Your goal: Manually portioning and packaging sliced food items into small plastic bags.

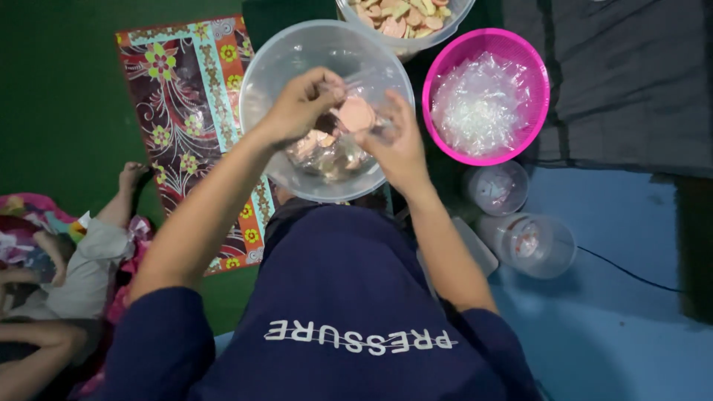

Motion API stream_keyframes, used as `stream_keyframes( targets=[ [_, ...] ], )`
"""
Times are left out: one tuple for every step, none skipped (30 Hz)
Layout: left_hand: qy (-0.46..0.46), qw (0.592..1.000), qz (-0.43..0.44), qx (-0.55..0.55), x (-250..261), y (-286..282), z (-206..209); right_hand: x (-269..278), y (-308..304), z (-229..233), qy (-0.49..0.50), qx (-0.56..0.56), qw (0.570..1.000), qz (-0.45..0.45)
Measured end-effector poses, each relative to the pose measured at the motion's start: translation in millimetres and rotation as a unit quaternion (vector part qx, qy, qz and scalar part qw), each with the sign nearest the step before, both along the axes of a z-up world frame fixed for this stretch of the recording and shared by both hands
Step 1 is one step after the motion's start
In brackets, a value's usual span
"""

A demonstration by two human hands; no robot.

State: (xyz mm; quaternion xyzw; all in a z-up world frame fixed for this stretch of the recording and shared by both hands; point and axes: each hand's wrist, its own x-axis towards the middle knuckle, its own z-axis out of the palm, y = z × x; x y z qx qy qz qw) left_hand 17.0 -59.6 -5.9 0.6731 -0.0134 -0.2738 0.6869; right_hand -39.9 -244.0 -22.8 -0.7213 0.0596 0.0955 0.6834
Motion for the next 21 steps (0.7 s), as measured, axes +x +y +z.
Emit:
stream_keyframes(
  targets=[
    [-0.002, 1.000, -0.001, -0.002, -1, 2, -8, 3, 0, -12, -0.002, -0.002, 1.000, -0.001],
    [-0.033, 0.999, 0.009, 0.005, -2, 4, -16, 5, 0, -24, 0.003, 0.015, 1.000, -0.005],
    [-0.062, 0.998, 0.022, 0.012, -4, 7, -25, 8, 1, -37, 0.010, 0.032, 0.999, -0.008],
    [-0.063, 0.998, 0.023, 0.010, -6, 13, -21, 9, -3, -35, 0.009, 0.030, 0.999, -0.007],
    [-0.108, 0.992, 0.002, 0.067, -8, 18, -16, 10, -6, -32, 0.005, -0.016, 1.000, 0.020],
    [-0.153, 0.980, -0.020, 0.124, -11, 24, -12, 11, -10, -30, 0.000, -0.062, 0.997, 0.047],
    [-0.153, 0.980, -0.019, 0.122, -15, 26, -16, 10, -8, -28, -0.001, -0.064, 0.997, 0.047],
    [-0.134, 0.984, -0.017, 0.116, -19, 29, -19, 10, -6, -26, -0.116, -0.184, 0.976, 0.019],
    [-0.117, 0.987, -0.016, 0.110, -21, 31, -22, 11, -4, -24, -0.230, -0.298, 0.926, -0.010],
    [-0.119, 0.987, -0.015, 0.108, -25, 31, -21, 9, 2, -18, -0.232, -0.299, 0.925, -0.010],
    [-0.139, 0.984, -0.008, 0.110, -27, 30, -19, 7, 7, -13, -0.280, -0.311, 0.908, -0.031],
    [-0.158, 0.981, -0.001, 0.111, -29, 29, -18, 6, 12, -8, -0.326, -0.321, 0.888, -0.051],
    [-0.158, 0.981, -0.002, 0.111, -33, 26, -28, 1, 19, -11, -0.326, -0.322, 0.887, -0.052],
    [-0.147, 0.985, 0.001, 0.089, -36, 22, -38, -3, 26, -14, -0.207, -0.246, 0.946, -0.029],
    [-0.136, 0.989, 0.001, 0.066, -40, 19, -48, -9, 33, -17, -0.082, -0.164, 0.983, -0.009],
    [-0.136, 0.989, -0.003, 0.065, -41, 18, -45, -9, 35, -19, -0.082, -0.166, 0.983, -0.012],
    [-0.112, 0.991, 0.005, 0.066, -41, 17, -42, -8, 37, -21, -0.027, -0.123, 0.992, -0.024],
    [-0.089, 0.994, 0.012, 0.066, -42, 16, -40, -8, 39, -23, 0.029, -0.080, 0.996, -0.035],
    [-0.088, 0.994, 0.012, 0.065, -42, 16, -47, -8, 39, -21, 0.030, -0.080, 0.996, -0.036],
    [-0.065, 0.997, 0.038, 0.034, -42, 15, -55, -8, 38, -19, 0.029, -0.062, 0.997, -0.046],
    [-0.043, 0.997, 0.062, 0.004, -42, 15, -62, -9, 38, -18, 0.030, -0.043, 0.997, -0.058]
  ],
)
